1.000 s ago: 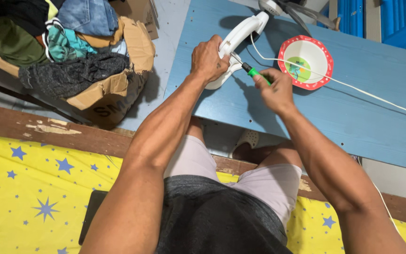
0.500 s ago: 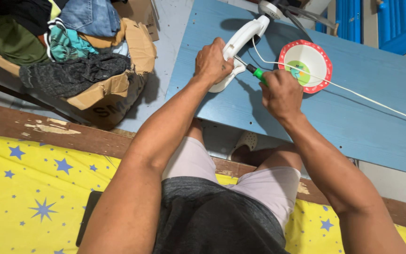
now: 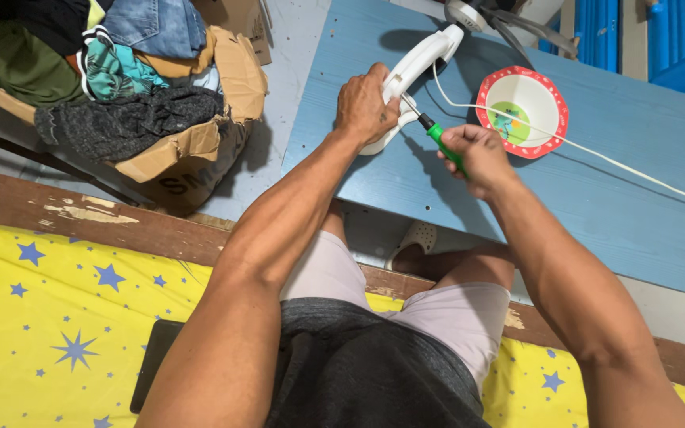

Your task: The person assembles a small white table fan on a blue table. They use a green screwdriver to tighten screws on the fan base and attach the fan head to the base, then plug in the power cord.

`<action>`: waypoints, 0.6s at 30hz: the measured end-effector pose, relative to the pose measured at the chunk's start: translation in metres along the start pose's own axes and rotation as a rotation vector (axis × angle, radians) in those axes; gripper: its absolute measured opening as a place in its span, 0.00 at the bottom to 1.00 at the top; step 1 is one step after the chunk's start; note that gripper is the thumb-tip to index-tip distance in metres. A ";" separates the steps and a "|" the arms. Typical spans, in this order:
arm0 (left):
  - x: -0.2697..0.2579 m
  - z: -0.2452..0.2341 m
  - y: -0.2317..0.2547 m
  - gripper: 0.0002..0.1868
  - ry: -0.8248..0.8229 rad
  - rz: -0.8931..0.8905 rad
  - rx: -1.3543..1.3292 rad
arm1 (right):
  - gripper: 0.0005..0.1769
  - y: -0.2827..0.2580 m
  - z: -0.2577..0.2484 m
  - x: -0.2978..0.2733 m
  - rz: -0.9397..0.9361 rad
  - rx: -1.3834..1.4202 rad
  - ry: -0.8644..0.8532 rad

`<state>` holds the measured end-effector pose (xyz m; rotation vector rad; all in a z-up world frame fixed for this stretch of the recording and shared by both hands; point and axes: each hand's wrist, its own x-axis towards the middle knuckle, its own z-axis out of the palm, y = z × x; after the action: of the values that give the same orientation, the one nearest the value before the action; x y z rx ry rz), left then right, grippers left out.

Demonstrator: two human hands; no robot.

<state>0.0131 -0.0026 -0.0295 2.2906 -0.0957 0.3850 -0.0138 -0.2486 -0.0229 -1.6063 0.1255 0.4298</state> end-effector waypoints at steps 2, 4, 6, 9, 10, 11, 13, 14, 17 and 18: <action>0.001 -0.003 0.001 0.17 -0.007 0.000 0.013 | 0.08 -0.010 -0.007 0.007 0.129 0.091 -0.036; -0.002 -0.004 0.002 0.16 -0.059 -0.041 -0.004 | 0.08 -0.010 -0.009 0.006 0.159 0.061 -0.058; -0.005 -0.005 0.006 0.16 -0.051 -0.035 -0.031 | 0.11 -0.007 -0.004 -0.002 0.083 -0.093 -0.075; -0.005 -0.012 0.008 0.17 -0.037 -0.076 -0.076 | 0.20 -0.002 0.006 -0.021 -0.845 -0.788 0.098; -0.004 -0.011 0.009 0.17 -0.036 -0.096 -0.101 | 0.19 -0.003 0.005 -0.027 -0.930 -0.922 0.174; -0.003 -0.012 0.009 0.18 -0.022 -0.090 -0.095 | 0.17 -0.002 0.008 -0.031 -1.014 -1.046 0.250; -0.003 -0.012 0.007 0.19 0.002 -0.078 -0.085 | 0.17 -0.005 0.010 -0.037 -1.129 -1.218 0.335; -0.002 -0.010 0.007 0.18 -0.013 -0.080 -0.079 | 0.18 -0.006 0.010 -0.039 -1.162 -1.266 0.341; -0.002 -0.005 0.005 0.16 -0.018 -0.063 -0.065 | 0.20 -0.009 0.010 -0.038 -1.186 -1.311 0.322; -0.002 -0.004 0.004 0.16 0.001 -0.040 -0.063 | 0.21 -0.008 0.012 -0.037 -1.182 -1.308 0.311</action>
<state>0.0097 -0.0022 -0.0247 2.2267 -0.0603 0.3572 -0.0471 -0.2429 -0.0030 -2.6060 -1.0324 -0.8605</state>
